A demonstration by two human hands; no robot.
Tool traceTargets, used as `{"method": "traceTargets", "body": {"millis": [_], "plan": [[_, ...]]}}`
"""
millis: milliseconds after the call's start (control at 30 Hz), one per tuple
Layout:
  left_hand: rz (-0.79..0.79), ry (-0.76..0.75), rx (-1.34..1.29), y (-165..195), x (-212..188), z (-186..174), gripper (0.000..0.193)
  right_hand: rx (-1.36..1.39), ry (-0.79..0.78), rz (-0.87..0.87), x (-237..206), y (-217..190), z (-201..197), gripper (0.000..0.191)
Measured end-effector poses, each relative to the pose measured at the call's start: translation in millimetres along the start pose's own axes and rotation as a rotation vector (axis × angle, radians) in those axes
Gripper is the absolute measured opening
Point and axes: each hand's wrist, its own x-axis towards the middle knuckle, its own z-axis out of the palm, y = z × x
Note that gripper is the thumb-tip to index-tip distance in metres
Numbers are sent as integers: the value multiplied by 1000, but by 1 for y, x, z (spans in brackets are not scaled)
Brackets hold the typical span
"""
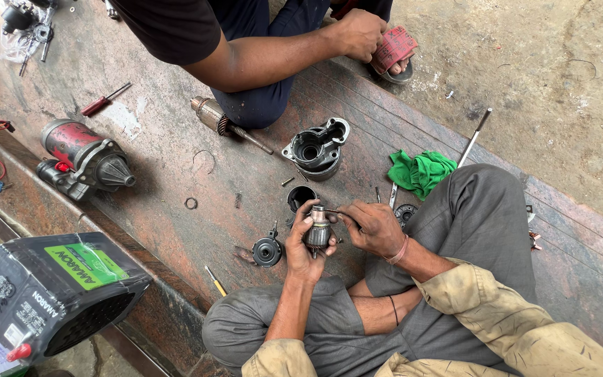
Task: The person sits on the ground and works on a disassembled starter motor, using a screwdriver to work on the solenoid and brush assembly while holding the component. They handle the drive gear, housing, armature and small screws, and at times reach for a green cloth beside them. Another person sits nearby observing.
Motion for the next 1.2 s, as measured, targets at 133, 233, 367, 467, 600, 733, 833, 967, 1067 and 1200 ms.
{"method": "traceTargets", "body": {"millis": [133,233,367,467,600,733,833,967,1067,1200], "plan": [[37,-16,52,0,-1,1,44,-49,9,-29,-3,1,0,20],[52,-24,66,1,-1,1,45,-75,10,-57,-4,2,0,20],[60,-40,49,1,0,1,46,-109,4,-53,-4,3,-1,22],[57,-30,57,2,1,1,46,-128,24,-65,-4,2,-1,21],[75,-31,88,3,-1,1,47,-153,27,-65,-5,0,-2,21],[91,-16,133,3,-2,2,47,-169,24,-70,-6,-1,-2,21],[94,22,184,3,-1,4,46,-194,20,-78,-7,0,-1,23],[131,69,300,1,1,2,44,-193,17,-72,-7,0,-1,22],[137,86,393,-4,1,1,42,-181,24,-92,-9,-2,0,24],[139,27,512,-14,0,4,43,-119,72,-54,-8,-4,3,22]]}}
